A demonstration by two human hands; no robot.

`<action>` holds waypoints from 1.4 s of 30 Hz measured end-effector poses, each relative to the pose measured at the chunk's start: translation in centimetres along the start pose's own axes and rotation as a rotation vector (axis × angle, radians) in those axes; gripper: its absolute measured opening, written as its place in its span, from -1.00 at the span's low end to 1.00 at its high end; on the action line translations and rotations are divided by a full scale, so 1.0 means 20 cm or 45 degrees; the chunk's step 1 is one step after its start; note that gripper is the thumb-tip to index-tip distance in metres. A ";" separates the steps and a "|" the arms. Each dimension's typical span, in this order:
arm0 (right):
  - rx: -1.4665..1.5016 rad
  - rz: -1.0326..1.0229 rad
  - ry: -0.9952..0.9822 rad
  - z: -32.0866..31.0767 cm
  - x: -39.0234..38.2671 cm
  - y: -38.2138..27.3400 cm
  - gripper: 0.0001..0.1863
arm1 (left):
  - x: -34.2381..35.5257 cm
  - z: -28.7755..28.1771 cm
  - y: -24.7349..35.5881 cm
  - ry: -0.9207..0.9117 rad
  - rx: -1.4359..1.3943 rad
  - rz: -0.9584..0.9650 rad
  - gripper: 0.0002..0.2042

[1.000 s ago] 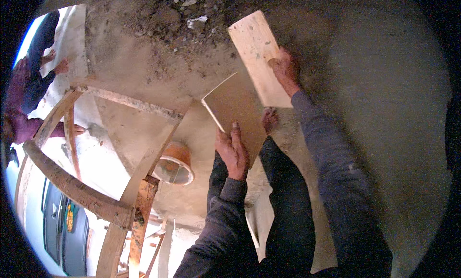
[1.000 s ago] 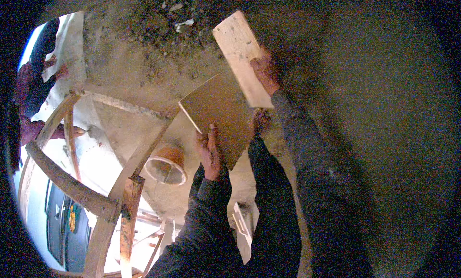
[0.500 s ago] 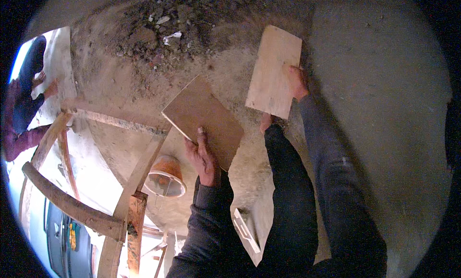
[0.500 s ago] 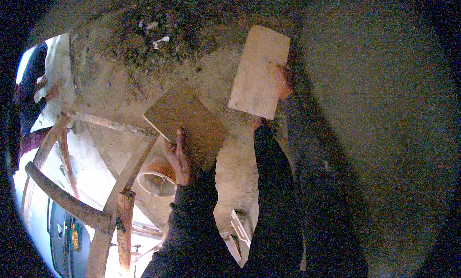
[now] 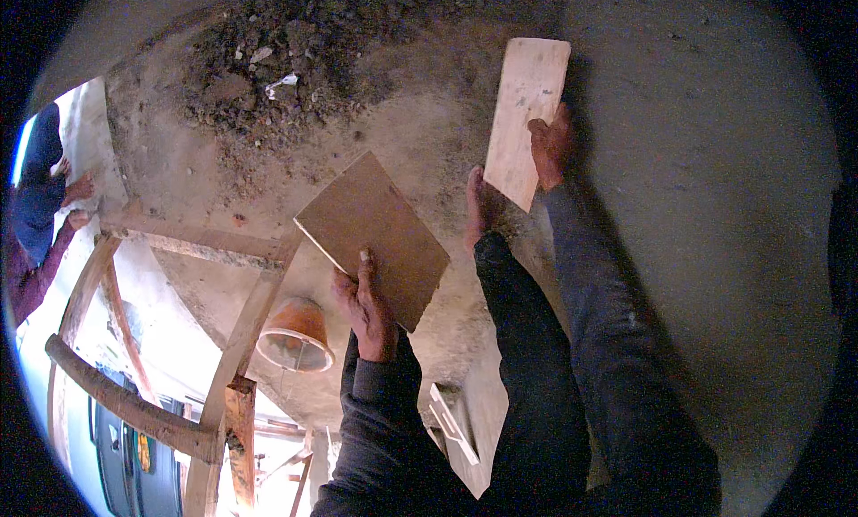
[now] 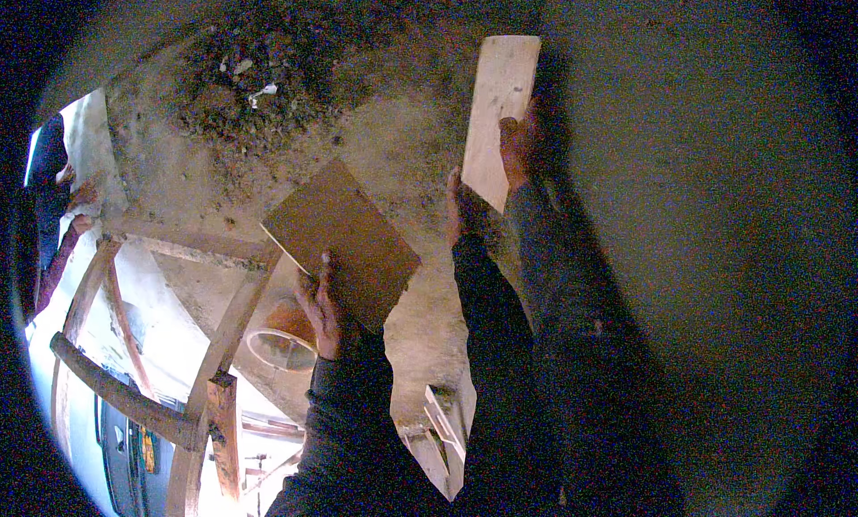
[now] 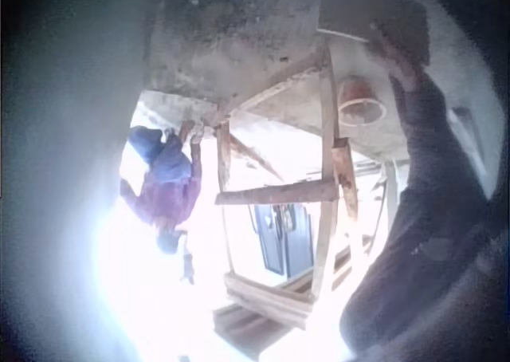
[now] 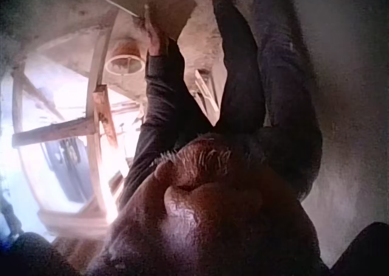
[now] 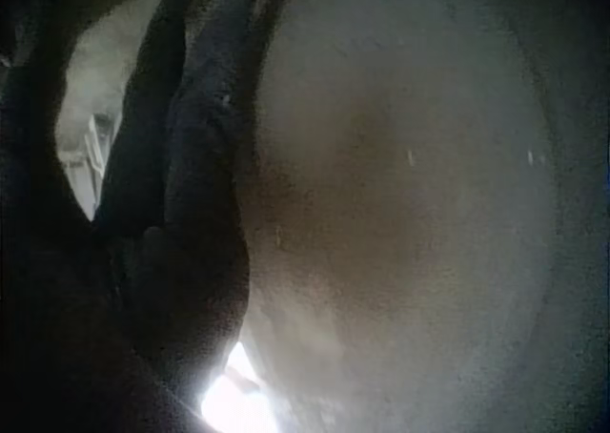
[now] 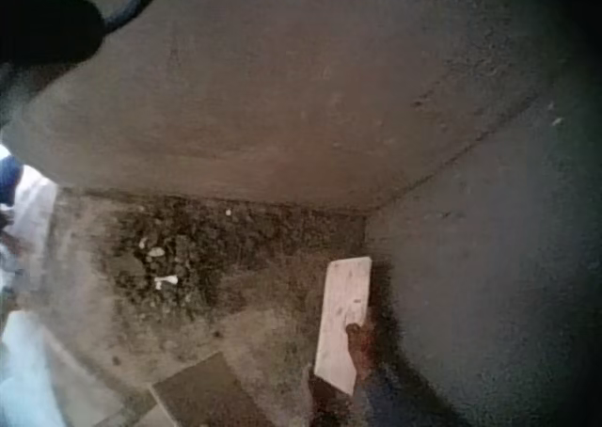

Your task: The person spreads material on the floor and smooths it using a wooden board and a piece of tile.

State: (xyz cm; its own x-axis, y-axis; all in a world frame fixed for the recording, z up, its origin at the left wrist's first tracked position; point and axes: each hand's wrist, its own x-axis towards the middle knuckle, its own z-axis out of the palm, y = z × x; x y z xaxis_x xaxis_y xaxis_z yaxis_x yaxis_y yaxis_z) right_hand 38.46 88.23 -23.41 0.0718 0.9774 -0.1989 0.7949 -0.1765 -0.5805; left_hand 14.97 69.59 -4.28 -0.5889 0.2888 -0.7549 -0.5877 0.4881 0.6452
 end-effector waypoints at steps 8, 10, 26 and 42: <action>-0.638 -0.123 0.041 -0.17 0.24 0.01 -0.51 | 0.03 0.01 -0.02 0.000 0.140 -0.024 -0.64; -0.645 0.114 -0.066 -0.13 0.30 -0.03 -0.52 | 0.03 0.00 0.00 -0.011 0.105 -0.033 -0.63; -0.456 0.010 0.080 0.11 0.44 0.04 -0.76 | 0.04 0.05 0.05 -0.039 0.130 -0.001 -0.59; -1.009 -0.877 -0.206 -0.03 0.69 0.35 -0.75 | 0.02 0.13 0.12 -0.061 0.336 -0.015 -0.60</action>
State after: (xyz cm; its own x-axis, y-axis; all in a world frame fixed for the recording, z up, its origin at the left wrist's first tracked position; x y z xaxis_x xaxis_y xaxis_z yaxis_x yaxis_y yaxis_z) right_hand 45.31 100.50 -29.81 -0.5782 0.8001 -0.1598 0.8032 0.5926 0.0609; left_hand 14.81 73.03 -3.37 -0.5522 0.3170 -0.7711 -0.4260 0.6877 0.5878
